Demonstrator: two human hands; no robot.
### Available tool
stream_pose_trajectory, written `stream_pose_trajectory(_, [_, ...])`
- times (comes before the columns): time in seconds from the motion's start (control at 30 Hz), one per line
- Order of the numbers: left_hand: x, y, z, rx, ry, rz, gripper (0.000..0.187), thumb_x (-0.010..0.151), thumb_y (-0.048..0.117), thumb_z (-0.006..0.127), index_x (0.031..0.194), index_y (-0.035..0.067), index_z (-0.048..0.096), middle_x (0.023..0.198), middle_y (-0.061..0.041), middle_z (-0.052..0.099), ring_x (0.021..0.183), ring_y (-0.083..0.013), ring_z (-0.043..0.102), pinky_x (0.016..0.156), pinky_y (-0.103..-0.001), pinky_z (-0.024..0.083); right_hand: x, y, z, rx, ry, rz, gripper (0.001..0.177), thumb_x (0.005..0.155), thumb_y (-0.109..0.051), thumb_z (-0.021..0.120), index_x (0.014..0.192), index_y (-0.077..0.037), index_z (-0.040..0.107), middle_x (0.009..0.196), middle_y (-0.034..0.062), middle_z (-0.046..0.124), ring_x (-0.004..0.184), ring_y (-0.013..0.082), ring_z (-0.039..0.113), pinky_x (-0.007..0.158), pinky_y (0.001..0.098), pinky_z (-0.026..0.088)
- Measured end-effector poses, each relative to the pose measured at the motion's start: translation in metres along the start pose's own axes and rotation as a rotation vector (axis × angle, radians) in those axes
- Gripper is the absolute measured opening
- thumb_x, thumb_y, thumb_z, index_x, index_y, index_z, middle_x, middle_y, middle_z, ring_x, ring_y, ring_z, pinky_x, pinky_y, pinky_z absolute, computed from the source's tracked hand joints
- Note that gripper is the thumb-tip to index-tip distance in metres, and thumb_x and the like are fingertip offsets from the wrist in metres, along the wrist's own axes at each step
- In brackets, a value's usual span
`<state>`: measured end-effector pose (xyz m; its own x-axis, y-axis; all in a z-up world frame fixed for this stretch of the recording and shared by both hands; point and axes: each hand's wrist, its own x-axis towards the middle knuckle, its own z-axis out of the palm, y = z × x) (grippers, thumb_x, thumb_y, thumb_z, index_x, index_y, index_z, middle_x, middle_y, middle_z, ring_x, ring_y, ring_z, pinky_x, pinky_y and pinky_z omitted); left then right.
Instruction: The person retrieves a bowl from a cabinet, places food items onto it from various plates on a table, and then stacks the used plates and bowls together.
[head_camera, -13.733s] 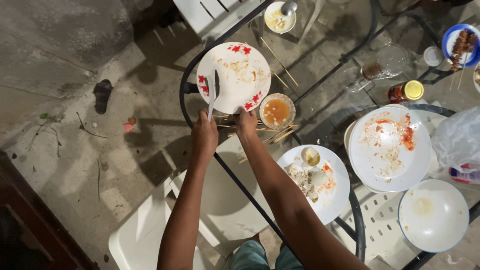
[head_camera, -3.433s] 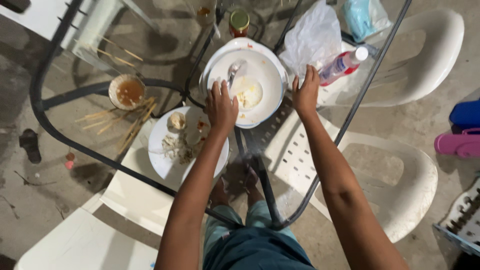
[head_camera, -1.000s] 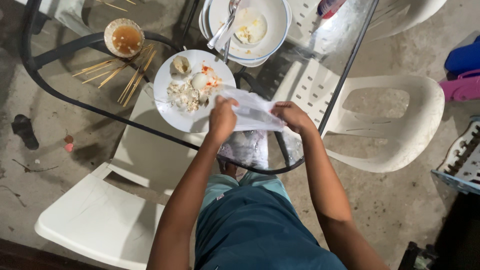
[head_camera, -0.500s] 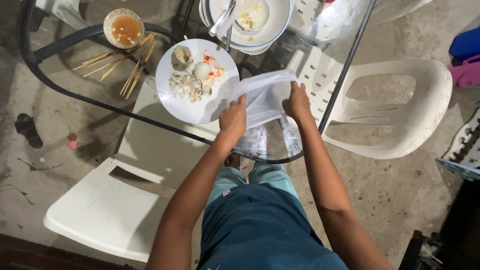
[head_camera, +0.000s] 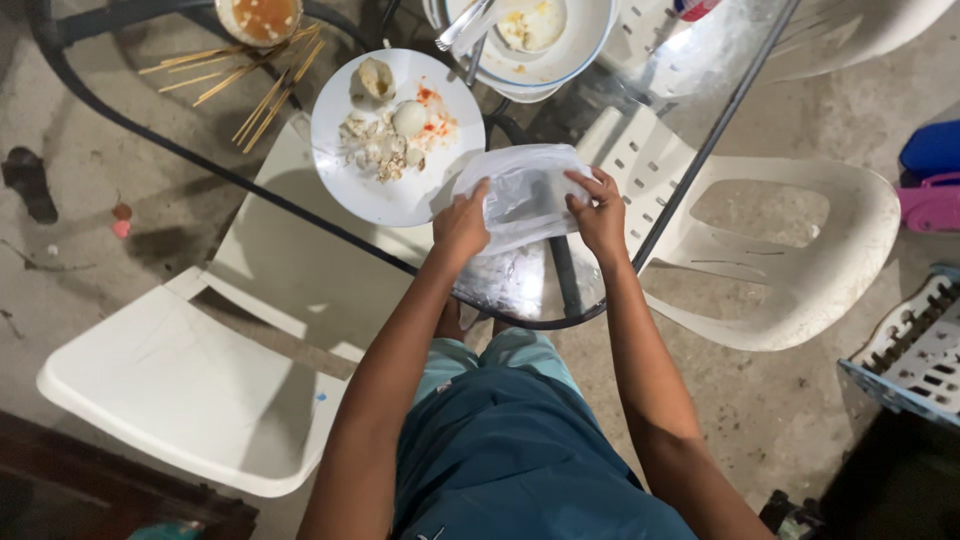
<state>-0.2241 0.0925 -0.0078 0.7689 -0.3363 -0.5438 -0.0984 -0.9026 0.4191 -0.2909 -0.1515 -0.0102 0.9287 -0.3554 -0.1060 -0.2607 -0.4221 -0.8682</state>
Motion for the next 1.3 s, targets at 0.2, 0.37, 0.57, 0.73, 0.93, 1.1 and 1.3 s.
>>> stream_pose_trajectory(0.2, [-0.029, -0.049, 0.026, -0.615, 0.816, 0.135, 0.036, 0.103, 0.017, 0.077, 0.133, 0.011, 0.059, 0.126, -0.010, 0.066, 0.117, -0.0305, 0.069, 0.103, -0.040, 0.055, 0.000, -0.017, -0.004, 0.096, -0.049, -0.044, 0.046, 0.085, 0.002, 0.076, 0.130, -0.007, 0.071, 0.130, 0.0120, 0.061, 0.126, 0.0240, 0.059, 0.106, 0.0298, 0.044])
stream_pose_trajectory(0.37, [0.015, -0.152, 0.057, -0.960, 1.130, -0.530, 0.039, 0.095, 0.006, 0.065, 0.131, 0.001, 0.051, 0.125, -0.018, 0.055, 0.097, -0.0244, 0.066, 0.081, -0.035, 0.059, 0.002, -0.032, -0.002, 0.053, -0.079, 0.080, 0.041, 0.089, -0.005, 0.073, 0.131, -0.007, 0.071, 0.118, 0.0085, 0.060, 0.102, 0.0174, 0.055, 0.092, 0.0275, 0.045])
stream_pose_trajectory(0.57, [0.046, -0.188, 0.074, -1.613, 0.774, -0.524, 0.022, 0.099, 0.016, 0.062, 0.114, -0.001, 0.062, 0.108, -0.011, 0.069, 0.086, -0.0186, 0.070, 0.064, -0.035, 0.062, 0.005, -0.029, -0.001, 0.127, -0.072, 0.150, 0.040, 0.091, -0.005, 0.064, 0.130, -0.007, 0.072, 0.106, 0.0003, 0.061, 0.082, 0.0094, 0.051, 0.076, 0.0235, 0.046])
stream_pose_trajectory(0.73, [0.054, -0.201, 0.075, -1.207, 0.917, -0.575, 0.025, 0.102, 0.015, 0.058, 0.115, -0.007, 0.059, 0.109, -0.020, 0.069, 0.087, -0.0266, 0.067, 0.067, -0.040, 0.057, 0.005, -0.023, -0.005, 0.201, -0.067, 0.272, 0.041, 0.091, -0.004, 0.062, 0.130, -0.008, 0.072, 0.093, -0.0012, 0.063, 0.072, 0.0075, 0.049, 0.065, 0.0235, 0.045])
stream_pose_trajectory(0.93, [0.048, -0.220, 0.043, -1.171, 1.139, -0.431, 0.031, 0.107, 0.012, 0.048, 0.134, -0.004, 0.051, 0.127, -0.021, 0.063, 0.107, -0.0290, 0.065, 0.094, -0.039, 0.052, 0.004, -0.028, -0.006, 0.249, -0.069, 0.261, 0.040, 0.091, -0.001, 0.059, 0.128, -0.007, 0.072, 0.090, -0.0008, 0.063, 0.069, 0.0063, 0.050, 0.063, 0.0231, 0.046])
stream_pose_trajectory(1.1, [-0.003, -0.219, 0.002, -1.268, 1.183, -0.358, 0.030, 0.107, 0.013, 0.048, 0.131, -0.004, 0.054, 0.125, -0.020, 0.064, 0.105, -0.0272, 0.066, 0.092, -0.038, 0.054, 0.008, -0.030, -0.004, 0.172, -0.104, 0.165, 0.042, 0.091, 0.001, 0.061, 0.130, -0.007, 0.073, 0.089, -0.0003, 0.060, 0.069, 0.0064, 0.047, 0.063, 0.0231, 0.044])
stream_pose_trajectory(1.3, [-0.060, -0.201, -0.065, -1.156, 1.183, -0.235, 0.029, 0.108, 0.014, 0.050, 0.126, -0.006, 0.058, 0.118, -0.019, 0.069, 0.100, -0.0260, 0.067, 0.089, -0.038, 0.055, 0.024, -0.032, 0.015, 0.213, -0.207, 0.285, 0.042, 0.092, 0.000, 0.060, 0.131, -0.009, 0.072, 0.084, 0.0041, 0.064, 0.069, 0.0088, 0.050, 0.062, 0.0245, 0.042])
